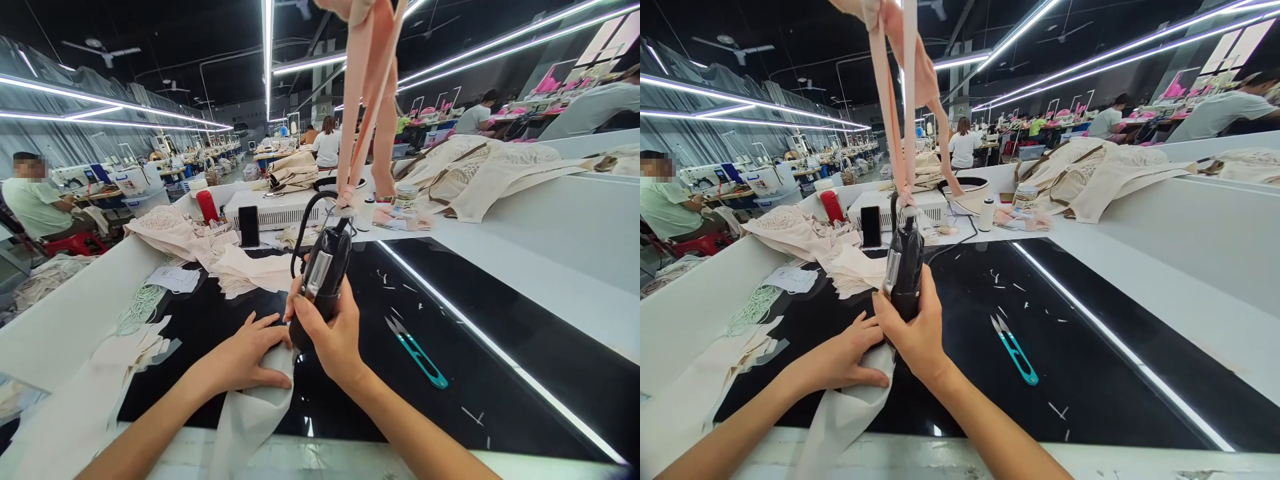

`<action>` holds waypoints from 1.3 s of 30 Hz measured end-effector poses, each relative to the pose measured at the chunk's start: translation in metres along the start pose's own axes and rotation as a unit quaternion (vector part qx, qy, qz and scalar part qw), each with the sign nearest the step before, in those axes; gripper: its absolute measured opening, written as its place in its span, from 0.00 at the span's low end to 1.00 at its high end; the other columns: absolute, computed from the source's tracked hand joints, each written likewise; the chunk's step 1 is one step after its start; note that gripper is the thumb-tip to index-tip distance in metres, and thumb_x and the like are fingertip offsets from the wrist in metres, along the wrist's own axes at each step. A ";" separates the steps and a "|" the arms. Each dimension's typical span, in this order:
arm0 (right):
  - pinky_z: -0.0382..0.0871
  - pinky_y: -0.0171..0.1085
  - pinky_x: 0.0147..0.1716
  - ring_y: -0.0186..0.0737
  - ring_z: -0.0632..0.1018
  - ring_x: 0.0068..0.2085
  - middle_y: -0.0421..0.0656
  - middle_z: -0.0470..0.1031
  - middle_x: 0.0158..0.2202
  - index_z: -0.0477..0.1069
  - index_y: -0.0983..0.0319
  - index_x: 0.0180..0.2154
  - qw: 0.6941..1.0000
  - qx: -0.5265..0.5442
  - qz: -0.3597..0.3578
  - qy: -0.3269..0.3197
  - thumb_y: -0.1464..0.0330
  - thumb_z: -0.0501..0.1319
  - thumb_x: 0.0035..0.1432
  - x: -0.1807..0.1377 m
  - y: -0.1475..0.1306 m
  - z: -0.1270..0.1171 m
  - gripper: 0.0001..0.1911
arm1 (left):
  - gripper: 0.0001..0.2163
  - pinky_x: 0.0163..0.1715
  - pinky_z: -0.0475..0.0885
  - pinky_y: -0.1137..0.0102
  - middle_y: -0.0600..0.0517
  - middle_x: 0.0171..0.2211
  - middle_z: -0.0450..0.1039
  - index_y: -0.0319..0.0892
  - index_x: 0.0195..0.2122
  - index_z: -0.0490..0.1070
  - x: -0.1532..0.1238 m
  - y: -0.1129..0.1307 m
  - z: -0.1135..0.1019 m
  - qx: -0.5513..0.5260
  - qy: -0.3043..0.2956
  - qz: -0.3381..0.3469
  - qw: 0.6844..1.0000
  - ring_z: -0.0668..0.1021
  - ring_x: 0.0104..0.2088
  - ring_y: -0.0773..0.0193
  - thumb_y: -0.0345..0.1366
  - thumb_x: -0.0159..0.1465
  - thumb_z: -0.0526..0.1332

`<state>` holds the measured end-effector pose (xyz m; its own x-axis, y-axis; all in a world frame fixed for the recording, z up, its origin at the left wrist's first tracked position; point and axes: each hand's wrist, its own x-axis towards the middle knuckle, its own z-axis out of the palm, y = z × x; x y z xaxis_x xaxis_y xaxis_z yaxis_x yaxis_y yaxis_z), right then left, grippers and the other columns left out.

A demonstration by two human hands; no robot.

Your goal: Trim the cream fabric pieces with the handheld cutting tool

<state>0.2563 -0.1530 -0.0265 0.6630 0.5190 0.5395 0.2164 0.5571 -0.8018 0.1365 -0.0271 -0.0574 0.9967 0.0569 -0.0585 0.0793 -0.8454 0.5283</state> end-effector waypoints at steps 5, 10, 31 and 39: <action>0.76 0.40 0.33 0.38 0.74 0.31 0.37 0.72 0.32 0.68 0.55 0.40 1.000 0.013 0.014 0.003 0.62 0.68 0.57 -0.006 -0.002 0.001 0.12 | 0.22 0.69 0.44 0.35 0.46 0.63 0.71 0.49 0.55 0.74 0.000 0.000 0.000 0.002 0.008 0.008 1.000 0.60 0.72 0.44 0.40 0.61 0.75; 0.75 0.37 0.27 0.36 0.74 0.29 0.37 0.72 0.33 0.68 0.55 0.41 0.999 0.018 0.026 -0.005 0.62 0.68 0.58 -0.009 0.000 0.000 0.12 | 0.22 0.70 0.44 0.36 0.46 0.63 0.70 0.48 0.55 0.74 -0.001 0.000 0.000 0.009 0.009 0.017 1.000 0.58 0.72 0.44 0.40 0.60 0.75; 0.74 0.36 0.26 0.34 0.75 0.25 0.34 0.73 0.29 0.65 0.55 0.37 1.000 -0.005 -0.016 -0.003 0.64 0.68 0.59 0.000 -0.008 -0.008 0.11 | 0.08 0.39 0.78 0.63 0.51 0.38 0.77 0.43 0.45 0.74 -0.059 0.026 0.039 0.185 0.172 0.013 0.967 0.80 0.37 0.58 0.25 0.71 0.59; 0.74 0.36 0.25 0.33 0.75 0.24 0.33 0.74 0.29 0.66 0.55 0.39 1.000 -0.012 -0.028 -0.002 0.65 0.68 0.59 0.002 -0.012 -0.011 0.11 | 0.15 0.43 0.79 0.64 0.51 0.43 0.77 0.43 0.47 0.73 -0.059 0.016 0.044 0.216 0.190 0.061 0.956 0.80 0.41 0.58 0.18 0.66 0.60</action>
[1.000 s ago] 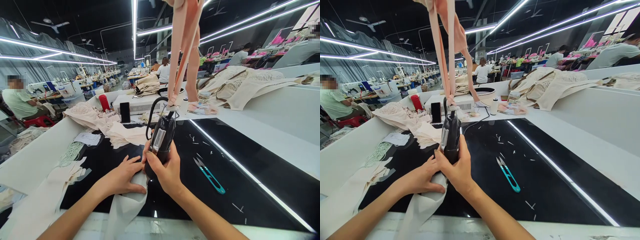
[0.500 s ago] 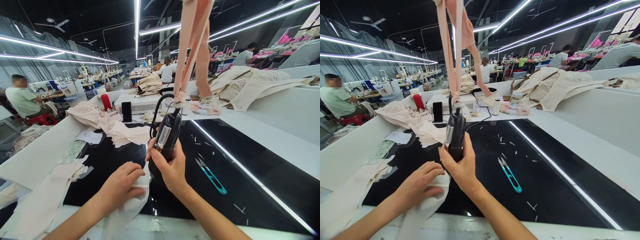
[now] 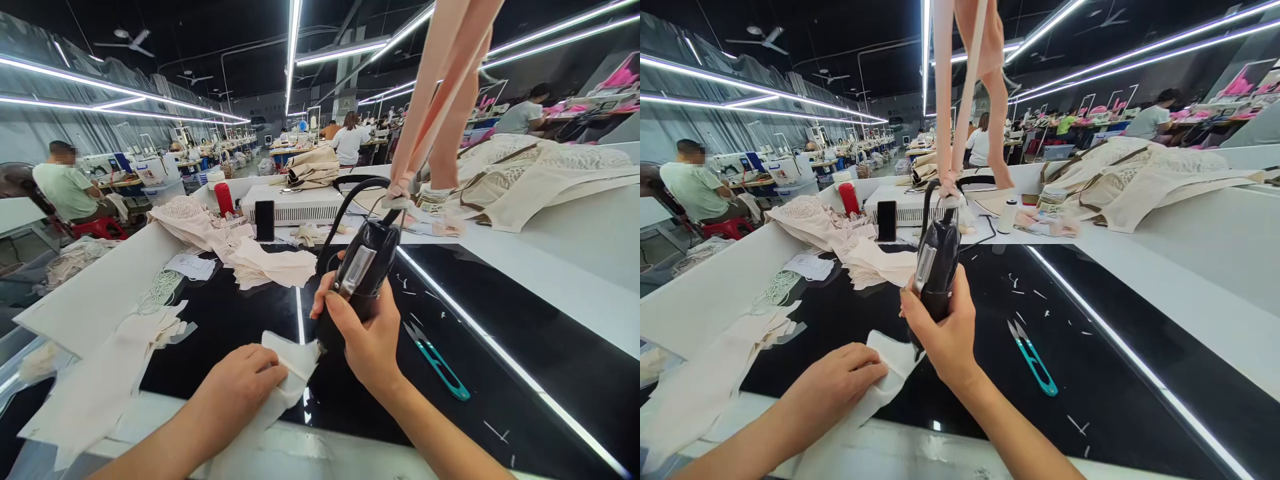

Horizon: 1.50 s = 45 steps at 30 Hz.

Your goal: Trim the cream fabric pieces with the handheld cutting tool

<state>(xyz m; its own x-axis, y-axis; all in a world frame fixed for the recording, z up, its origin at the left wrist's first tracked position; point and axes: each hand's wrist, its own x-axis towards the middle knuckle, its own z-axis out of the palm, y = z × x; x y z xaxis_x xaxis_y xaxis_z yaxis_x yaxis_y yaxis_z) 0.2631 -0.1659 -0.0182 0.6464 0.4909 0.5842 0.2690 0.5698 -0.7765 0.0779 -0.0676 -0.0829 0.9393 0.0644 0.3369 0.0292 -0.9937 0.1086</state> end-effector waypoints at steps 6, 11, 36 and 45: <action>0.75 0.35 0.24 0.33 0.75 0.24 0.34 0.75 0.30 0.68 0.55 0.38 1.000 0.011 -0.004 0.001 0.65 0.68 0.59 -0.002 0.001 -0.003 0.10 | 0.16 0.61 0.72 0.61 0.50 0.54 0.78 0.44 0.53 0.72 0.002 -0.028 -0.006 -0.058 -0.019 0.088 0.994 0.78 0.56 0.59 0.19 0.70 0.57; 0.76 0.35 0.24 0.33 0.76 0.24 0.35 0.76 0.31 0.70 0.55 0.40 1.000 0.019 -0.007 -0.004 0.65 0.69 0.60 -0.003 0.002 -0.006 0.10 | 0.18 0.55 0.77 0.63 0.48 0.51 0.79 0.41 0.50 0.75 0.011 -0.032 -0.011 -0.060 -0.003 0.074 0.995 0.80 0.53 0.59 0.18 0.67 0.53; 0.78 0.36 0.23 0.37 0.78 0.25 0.37 0.76 0.31 0.72 0.52 0.51 1.000 0.014 0.011 -0.008 0.59 0.72 0.59 -0.015 -0.008 -0.032 0.20 | 0.10 0.55 0.76 0.67 0.47 0.51 0.76 0.41 0.51 0.73 0.029 -0.030 0.012 -0.051 -0.016 0.006 0.999 0.79 0.52 0.60 0.28 0.76 0.53; 0.78 0.40 0.24 0.38 0.77 0.24 0.37 0.76 0.30 0.73 0.53 0.50 0.999 0.010 0.015 0.028 0.60 0.73 0.57 -0.004 -0.006 -0.019 0.21 | 0.11 0.55 0.77 0.67 0.46 0.50 0.77 0.41 0.51 0.73 0.026 -0.026 0.015 -0.080 0.006 0.002 0.997 0.80 0.52 0.59 0.29 0.76 0.52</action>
<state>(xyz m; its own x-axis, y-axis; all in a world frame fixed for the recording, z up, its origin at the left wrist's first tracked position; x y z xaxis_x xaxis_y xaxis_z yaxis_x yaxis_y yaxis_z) 0.2725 -0.1840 -0.0201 0.6927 0.4704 0.5467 0.2352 0.5692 -0.7878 0.1070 -0.0412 -0.0907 0.9349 0.0621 0.3494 -0.0309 -0.9665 0.2547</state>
